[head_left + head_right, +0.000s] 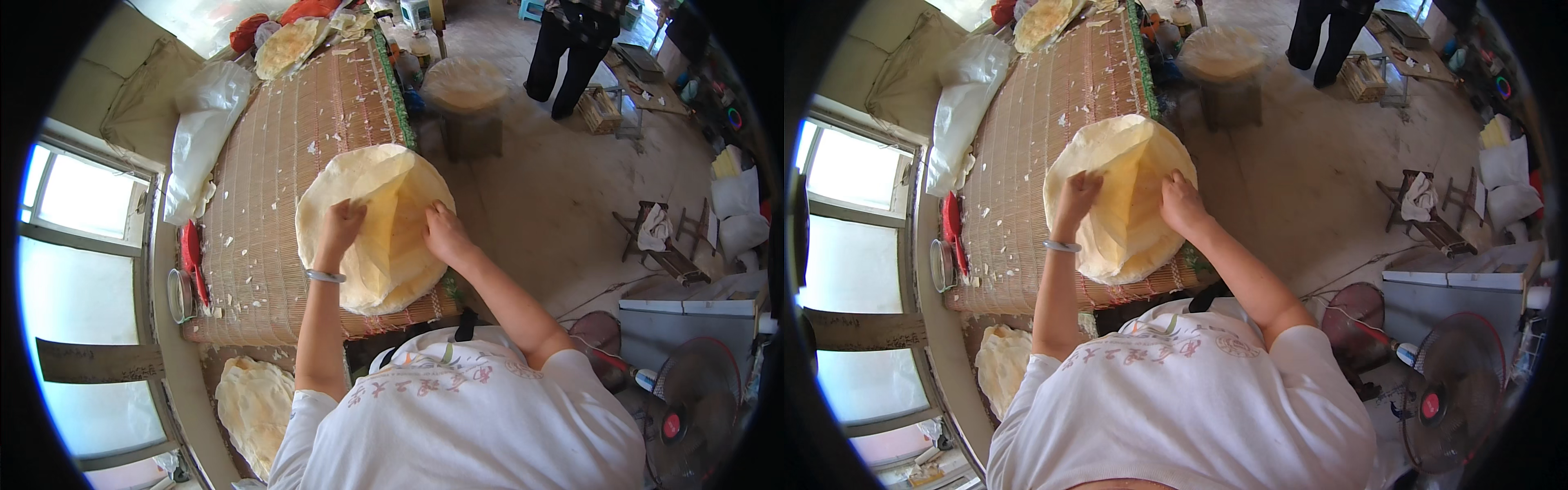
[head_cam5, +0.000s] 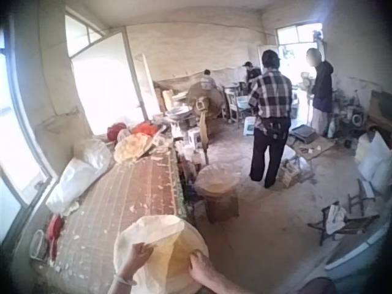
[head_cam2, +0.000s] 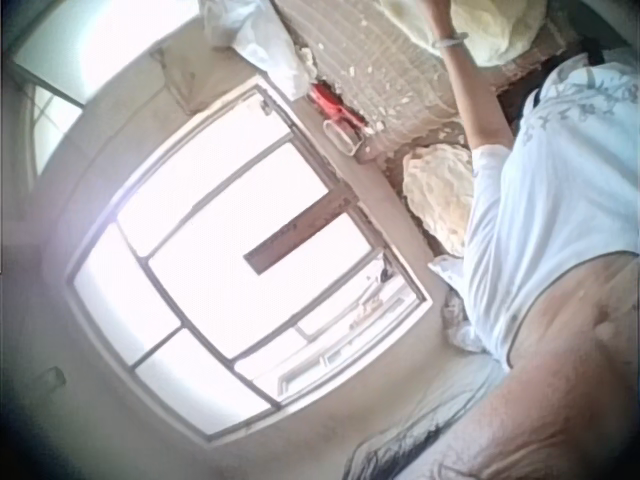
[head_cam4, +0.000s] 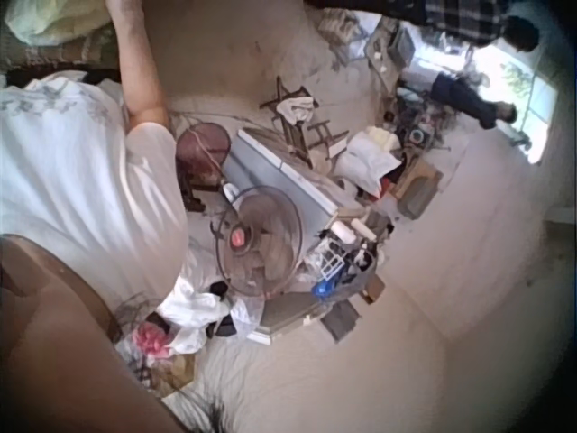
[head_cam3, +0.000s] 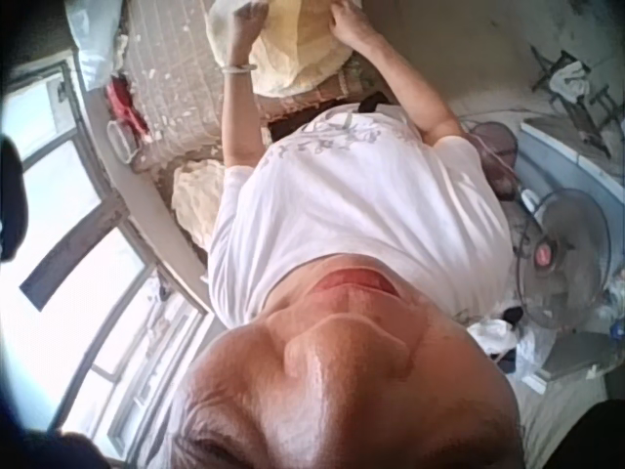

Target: The person repeatedly peels thin layers from a large stack of dough sheets on a bamboo mat, then stacks the peeled sheets on the table. The person handles the dough by hand without using tools.

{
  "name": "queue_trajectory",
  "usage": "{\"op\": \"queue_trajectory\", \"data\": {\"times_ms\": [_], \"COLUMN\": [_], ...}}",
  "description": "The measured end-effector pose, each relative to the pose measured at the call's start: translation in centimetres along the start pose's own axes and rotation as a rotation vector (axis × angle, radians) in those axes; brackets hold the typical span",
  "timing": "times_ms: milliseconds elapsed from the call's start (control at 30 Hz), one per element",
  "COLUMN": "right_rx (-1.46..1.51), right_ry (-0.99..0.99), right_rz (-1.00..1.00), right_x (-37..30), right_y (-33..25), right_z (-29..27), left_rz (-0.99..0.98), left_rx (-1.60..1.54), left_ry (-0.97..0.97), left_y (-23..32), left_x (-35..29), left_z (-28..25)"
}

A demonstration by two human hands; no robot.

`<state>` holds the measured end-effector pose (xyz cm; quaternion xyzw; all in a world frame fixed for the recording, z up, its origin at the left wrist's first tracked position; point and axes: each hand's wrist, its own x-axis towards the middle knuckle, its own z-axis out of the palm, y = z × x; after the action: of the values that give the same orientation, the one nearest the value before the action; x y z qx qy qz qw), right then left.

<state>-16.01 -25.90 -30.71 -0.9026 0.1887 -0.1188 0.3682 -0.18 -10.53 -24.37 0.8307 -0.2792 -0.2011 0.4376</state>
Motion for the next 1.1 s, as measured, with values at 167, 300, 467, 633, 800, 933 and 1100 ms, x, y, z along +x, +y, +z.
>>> {"op": "queue_trajectory", "data": {"times_ms": [167,300,467,633,800,933,1100], "right_rx": [-0.296,-0.332,-0.357,-0.388,-0.359,0.324,1.741], "right_ry": [0.011,-0.105,-0.166,-0.176,-0.161,-0.300,-0.926], "right_rz": [-0.190,-0.138,-0.097,-0.093,-0.075,-0.126,0.349], "right_x": [1.1,0.4,0.6,0.6,1.6,2.0,0.8], "right_y": [0.6,1.1,1.1,1.1,-1.9,-6.1,-12.8], "right_z": [1.8,2.8,2.8,2.7,2.5,1.8,2.8], "left_rz": [0.091,0.075,0.296,0.195,0.172,0.430,0.233], "left_rx": [0.083,0.208,0.191,0.376,0.803,0.769,0.698], "left_ry": [-0.046,0.093,0.202,0.279,0.266,0.224,-0.071], "left_y": [0.5,-7.6,-3.5,10.7,21.1,20.1,17.7], "left_x": [0.1,5.4,7.2,3.6,-0.3,-1.6,-6.6], "left_z": [2.2,-8.2,-28.0,-39.8,-41.3,-35.7,-27.7]}}
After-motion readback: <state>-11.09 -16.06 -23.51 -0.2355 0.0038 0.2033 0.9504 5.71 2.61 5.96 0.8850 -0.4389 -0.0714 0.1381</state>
